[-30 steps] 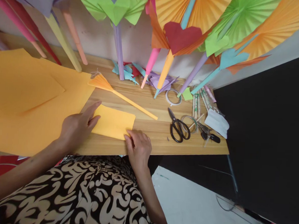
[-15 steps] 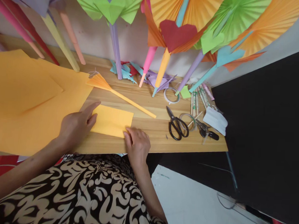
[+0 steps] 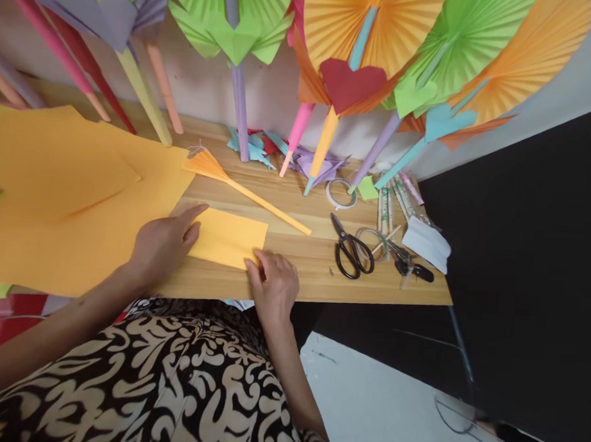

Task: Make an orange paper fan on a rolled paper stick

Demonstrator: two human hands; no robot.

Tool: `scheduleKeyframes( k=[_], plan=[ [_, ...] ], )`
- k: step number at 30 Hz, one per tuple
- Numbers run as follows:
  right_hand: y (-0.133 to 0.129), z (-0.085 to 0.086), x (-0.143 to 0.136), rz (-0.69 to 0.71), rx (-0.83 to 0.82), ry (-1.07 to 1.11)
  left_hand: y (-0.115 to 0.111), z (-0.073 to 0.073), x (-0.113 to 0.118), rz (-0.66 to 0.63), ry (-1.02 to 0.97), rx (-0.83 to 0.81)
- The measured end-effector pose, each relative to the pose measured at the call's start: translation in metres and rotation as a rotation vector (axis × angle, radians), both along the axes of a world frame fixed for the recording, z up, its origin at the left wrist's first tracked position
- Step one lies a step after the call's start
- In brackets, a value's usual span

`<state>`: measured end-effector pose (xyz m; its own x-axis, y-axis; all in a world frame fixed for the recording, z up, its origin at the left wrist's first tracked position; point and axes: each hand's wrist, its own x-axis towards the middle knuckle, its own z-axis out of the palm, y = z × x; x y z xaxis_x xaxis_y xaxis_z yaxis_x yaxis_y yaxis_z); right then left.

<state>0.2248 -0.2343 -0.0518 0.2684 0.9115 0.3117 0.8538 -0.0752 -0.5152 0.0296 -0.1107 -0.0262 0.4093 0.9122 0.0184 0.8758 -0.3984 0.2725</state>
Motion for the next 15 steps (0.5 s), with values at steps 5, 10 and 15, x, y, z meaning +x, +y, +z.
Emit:
scheduleKeyframes(
  k=[5, 10, 15],
  plan=[
    [0.001, -0.001, 0.000, 0.000, 0.008, 0.005, -0.010, 0.011, -0.014, -0.123, -0.285, 0.312],
    [0.001, -0.001, 0.001, 0.007, 0.017, -0.021, -0.031, 0.007, -0.019, -0.685, -0.450, 0.317],
    [0.001, -0.002, 0.001, 0.018, 0.049, -0.065, -0.038, -0.016, -0.016, -0.839, -0.367, 0.212]
  ],
)
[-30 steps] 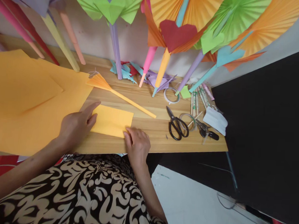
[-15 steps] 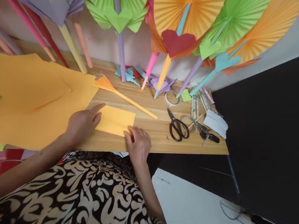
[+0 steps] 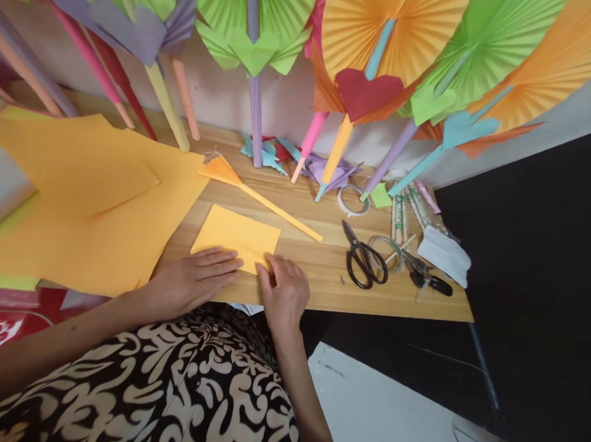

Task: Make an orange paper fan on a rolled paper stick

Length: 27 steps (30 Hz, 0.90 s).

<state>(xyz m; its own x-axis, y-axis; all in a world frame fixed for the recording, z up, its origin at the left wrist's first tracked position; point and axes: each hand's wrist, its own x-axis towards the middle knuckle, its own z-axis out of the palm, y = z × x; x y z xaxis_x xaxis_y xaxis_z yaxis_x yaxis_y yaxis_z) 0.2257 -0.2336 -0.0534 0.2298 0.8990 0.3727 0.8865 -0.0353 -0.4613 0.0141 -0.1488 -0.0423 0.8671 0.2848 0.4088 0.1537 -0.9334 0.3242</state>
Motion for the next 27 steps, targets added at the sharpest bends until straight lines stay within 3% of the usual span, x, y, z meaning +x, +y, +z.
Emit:
scheduleKeyframes(
  k=[6, 15, 20, 23, 27],
  plan=[
    [0.000, -0.001, 0.000, 0.007, 0.013, -0.028, 0.000, -0.007, -0.004, 0.019, 0.047, 0.024],
    [0.000, -0.002, -0.001, 0.005, 0.042, -0.054, 0.000, -0.012, -0.005, 0.024, 0.076, -0.069],
    [-0.007, 0.000, 0.000, -0.004, 0.195, -0.078, -0.001, -0.007, -0.004, 0.021, 0.101, -0.125],
    [-0.014, 0.000, -0.003, 0.118, 0.189, -0.119, -0.001, -0.003, -0.004, 0.001, 0.108, -0.160],
    [-0.021, -0.001, -0.010, 0.264, 0.041, -0.181, 0.001, -0.002, -0.006, -0.005, 0.084, -0.167]
  ],
)
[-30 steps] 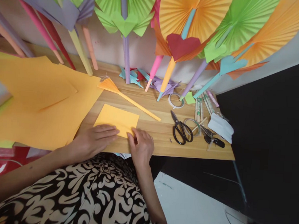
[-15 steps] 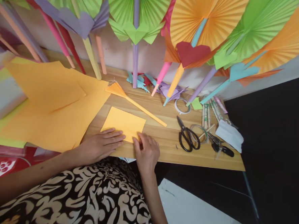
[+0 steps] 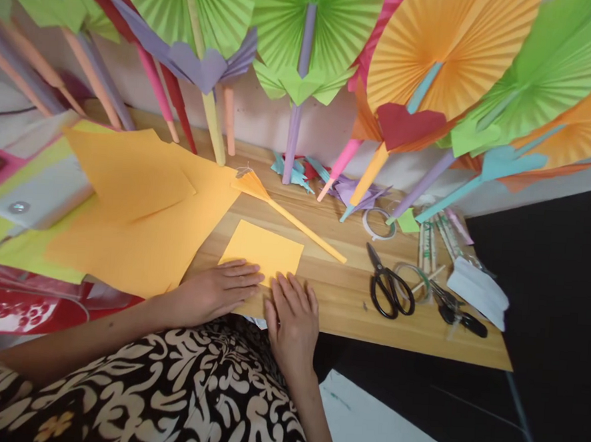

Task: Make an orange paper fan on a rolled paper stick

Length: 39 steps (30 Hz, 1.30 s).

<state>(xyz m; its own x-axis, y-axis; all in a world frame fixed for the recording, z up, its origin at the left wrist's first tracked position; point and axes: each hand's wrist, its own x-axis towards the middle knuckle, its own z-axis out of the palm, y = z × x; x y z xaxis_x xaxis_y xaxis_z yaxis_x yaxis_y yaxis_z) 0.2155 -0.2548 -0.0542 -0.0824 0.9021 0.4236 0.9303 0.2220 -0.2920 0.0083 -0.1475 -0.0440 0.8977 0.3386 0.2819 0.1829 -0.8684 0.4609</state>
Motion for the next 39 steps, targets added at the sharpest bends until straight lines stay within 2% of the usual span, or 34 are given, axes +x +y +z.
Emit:
scheduleKeyframes(
  k=[8, 12, 14, 17, 19, 21, 24, 26, 28, 31, 35, 37, 39],
  plan=[
    [-0.011, 0.004, -0.004, -0.014, -0.071, -0.007, 0.005, -0.008, -0.027, -0.009, -0.092, 0.027],
    [-0.016, 0.003, -0.004, 0.011, -0.048, 0.008, 0.006, 0.001, -0.037, -0.010, -0.169, -0.049],
    [-0.019, 0.001, -0.005, 0.013, -0.005, 0.016, 0.007, 0.011, -0.039, 0.049, -0.196, -0.141],
    [-0.026, 0.001, -0.007, -0.002, 0.054, 0.075, 0.010, 0.026, -0.040, 0.248, -0.239, -0.355],
    [-0.030, 0.006, -0.006, -0.038, 0.039, 0.225, 0.011, 0.033, -0.039, 0.405, -0.286, -0.552],
    [-0.030, 0.014, -0.005, -0.190, -0.006, 0.498, 0.012, 0.034, -0.035, 0.506, -0.413, -0.751],
    [-0.019, 0.028, -0.003, -0.488, -0.035, 1.008, 0.011, 0.028, -0.021, 0.520, -0.624, -1.023],
    [-0.007, 0.034, -0.004, -0.545, -0.021, 1.247, 0.008, 0.022, -0.009, 0.458, -0.653, -1.195],
    [0.005, 0.036, -0.008, -0.539, -0.011, 1.370, 0.004, 0.020, 0.002, 0.408, -0.576, -1.328],
    [0.014, 0.034, -0.015, -0.535, -0.047, 1.461, 0.001, 0.024, 0.015, 0.462, -0.423, -1.409],
    [0.011, 0.030, -0.016, -0.482, -0.167, 1.404, 0.006, 0.034, 0.019, 0.608, -0.419, -1.414],
    [0.009, 0.032, -0.013, -0.421, -0.233, 1.308, 0.010, 0.035, 0.017, 0.602, -0.371, -1.434],
    [0.010, 0.035, -0.009, -0.377, -0.272, 1.223, 0.012, 0.034, 0.016, 0.528, -0.296, -1.456]
  ],
)
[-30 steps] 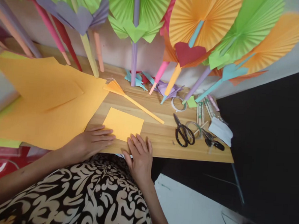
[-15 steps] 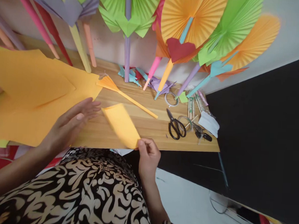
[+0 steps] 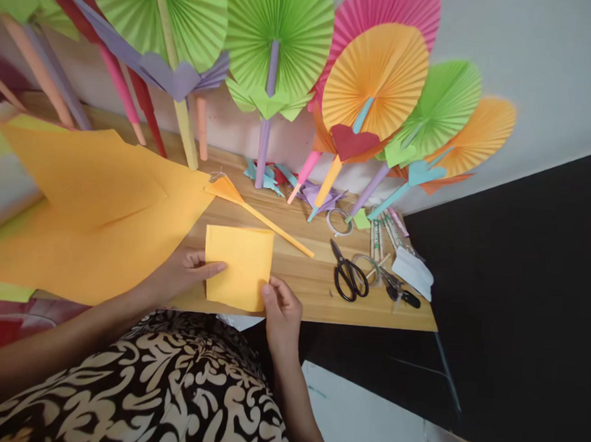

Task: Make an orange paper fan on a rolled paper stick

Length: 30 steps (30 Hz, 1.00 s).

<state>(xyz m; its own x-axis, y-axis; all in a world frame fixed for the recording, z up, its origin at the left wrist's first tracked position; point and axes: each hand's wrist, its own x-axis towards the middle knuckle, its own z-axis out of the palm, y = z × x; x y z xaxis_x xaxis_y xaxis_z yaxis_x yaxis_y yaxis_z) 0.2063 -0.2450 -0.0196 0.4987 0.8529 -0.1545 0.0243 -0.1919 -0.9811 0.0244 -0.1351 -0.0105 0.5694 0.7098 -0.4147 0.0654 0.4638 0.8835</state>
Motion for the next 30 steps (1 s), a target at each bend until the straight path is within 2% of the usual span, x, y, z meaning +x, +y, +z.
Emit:
scheduleKeyframes(
  k=[3, 10, 15, 21, 30],
  plan=[
    [0.005, 0.001, 0.004, 0.007, -0.020, -0.048, 0.001, -0.004, 0.001, -0.092, -0.035, 0.001],
    [0.016, -0.011, 0.002, -0.103, -0.009, 0.000, 0.004, -0.007, 0.002, 0.015, -0.092, 0.046],
    [0.017, -0.013, 0.001, -0.123, -0.003, -0.013, 0.006, -0.006, 0.003, 0.028, -0.034, 0.085],
    [0.017, -0.015, 0.000, -0.129, 0.006, -0.023, 0.004, -0.005, 0.005, 0.068, 0.000, 0.047],
    [0.019, -0.018, -0.002, -0.134, 0.006, -0.045, 0.004, -0.004, 0.005, 0.048, 0.041, 0.106]
  ],
)
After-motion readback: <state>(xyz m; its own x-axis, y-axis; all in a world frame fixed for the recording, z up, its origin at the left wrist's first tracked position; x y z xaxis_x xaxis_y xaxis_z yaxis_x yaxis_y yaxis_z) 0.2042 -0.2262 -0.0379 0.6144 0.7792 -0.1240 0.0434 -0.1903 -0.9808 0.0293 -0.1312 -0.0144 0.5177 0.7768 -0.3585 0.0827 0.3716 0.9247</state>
